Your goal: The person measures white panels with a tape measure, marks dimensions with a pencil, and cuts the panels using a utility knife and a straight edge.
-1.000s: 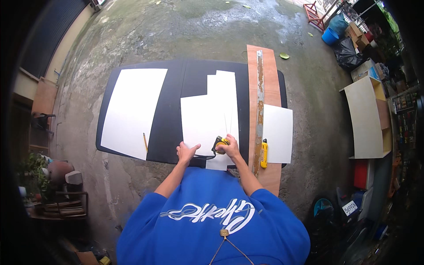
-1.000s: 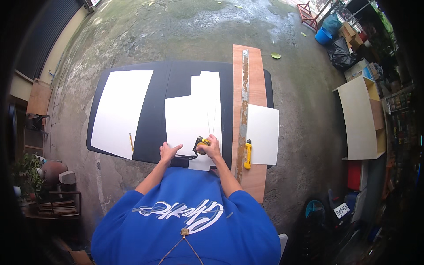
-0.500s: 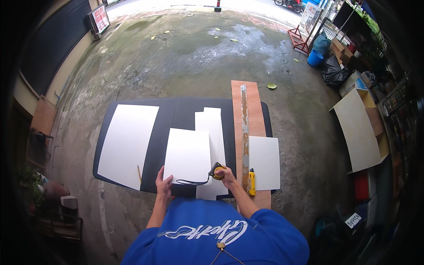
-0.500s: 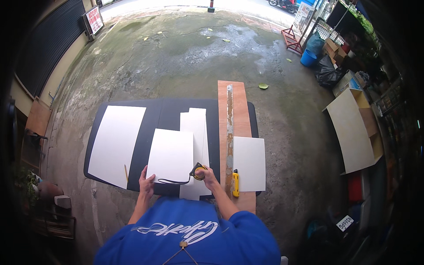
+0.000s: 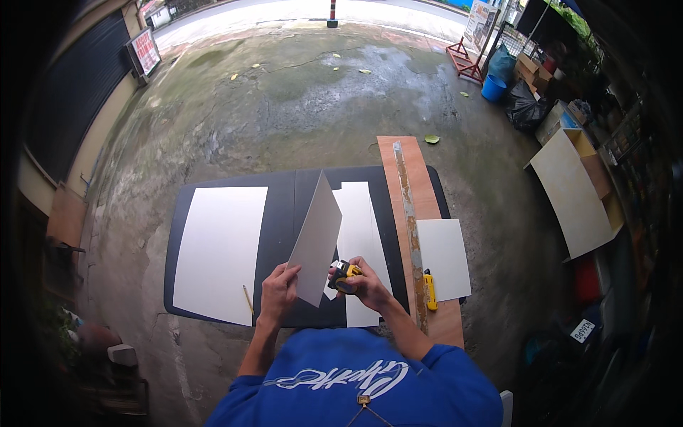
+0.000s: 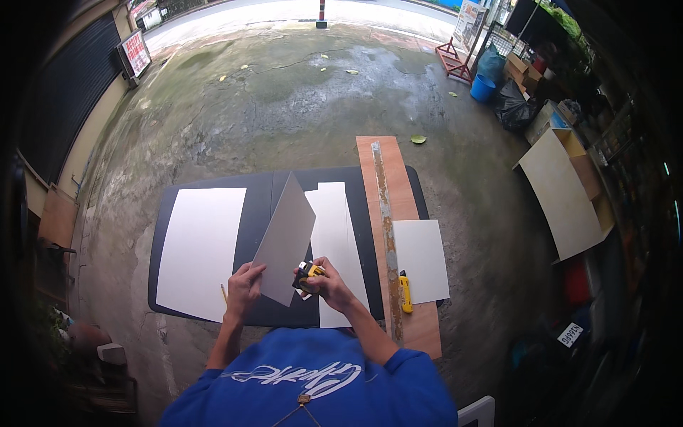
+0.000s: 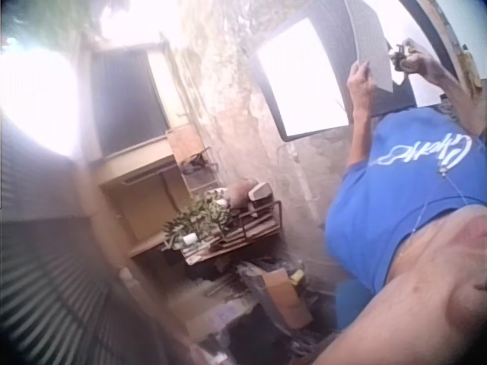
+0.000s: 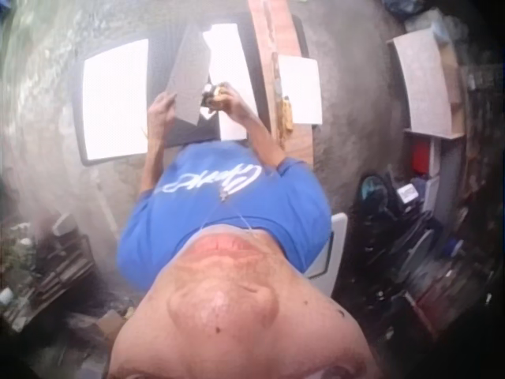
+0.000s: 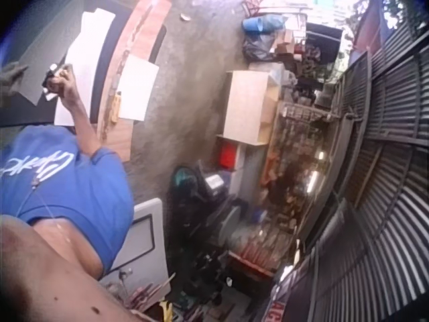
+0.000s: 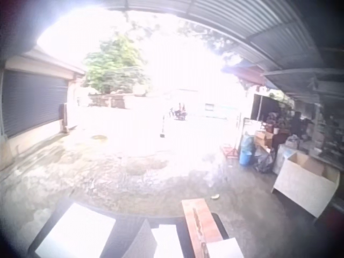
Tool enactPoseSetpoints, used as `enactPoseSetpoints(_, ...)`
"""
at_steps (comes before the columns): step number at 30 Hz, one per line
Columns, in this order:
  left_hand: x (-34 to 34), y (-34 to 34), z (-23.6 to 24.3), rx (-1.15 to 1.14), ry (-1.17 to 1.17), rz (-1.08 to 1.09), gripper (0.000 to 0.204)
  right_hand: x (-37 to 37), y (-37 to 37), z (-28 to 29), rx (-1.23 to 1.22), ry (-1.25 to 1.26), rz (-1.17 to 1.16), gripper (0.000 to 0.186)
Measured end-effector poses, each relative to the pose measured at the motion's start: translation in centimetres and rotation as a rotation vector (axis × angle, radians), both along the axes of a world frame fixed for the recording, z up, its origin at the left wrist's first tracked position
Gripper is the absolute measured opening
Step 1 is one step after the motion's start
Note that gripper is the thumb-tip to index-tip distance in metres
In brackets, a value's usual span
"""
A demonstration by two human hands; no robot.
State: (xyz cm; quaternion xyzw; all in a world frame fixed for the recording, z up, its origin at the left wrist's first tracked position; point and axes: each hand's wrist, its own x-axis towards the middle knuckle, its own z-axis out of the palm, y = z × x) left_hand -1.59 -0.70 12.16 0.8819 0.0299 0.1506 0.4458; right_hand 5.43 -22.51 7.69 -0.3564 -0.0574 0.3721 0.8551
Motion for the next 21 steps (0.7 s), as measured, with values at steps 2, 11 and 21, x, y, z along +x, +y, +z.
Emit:
enactPoseSetpoints(2,0.2,0.4,0.6,0.005,0.015,-0.057,0.018,-0.6,2.5,1.5,-0.368,-0.286,0.042,0.046)
enactPoseSetpoints(11,-0.6,4.6,1.6,-0.142,0.265,-0.175,0.023,-4.0,9.0,3.5,-0.868,-0.827,-0.138,0.054)
enactPoseSetpoints(21,1.4,8.9,-0.2,-0.407,0.416,-0.4,0.023,-5.2,11.0,6.1,-1.109,-0.935,-0.186,0.045)
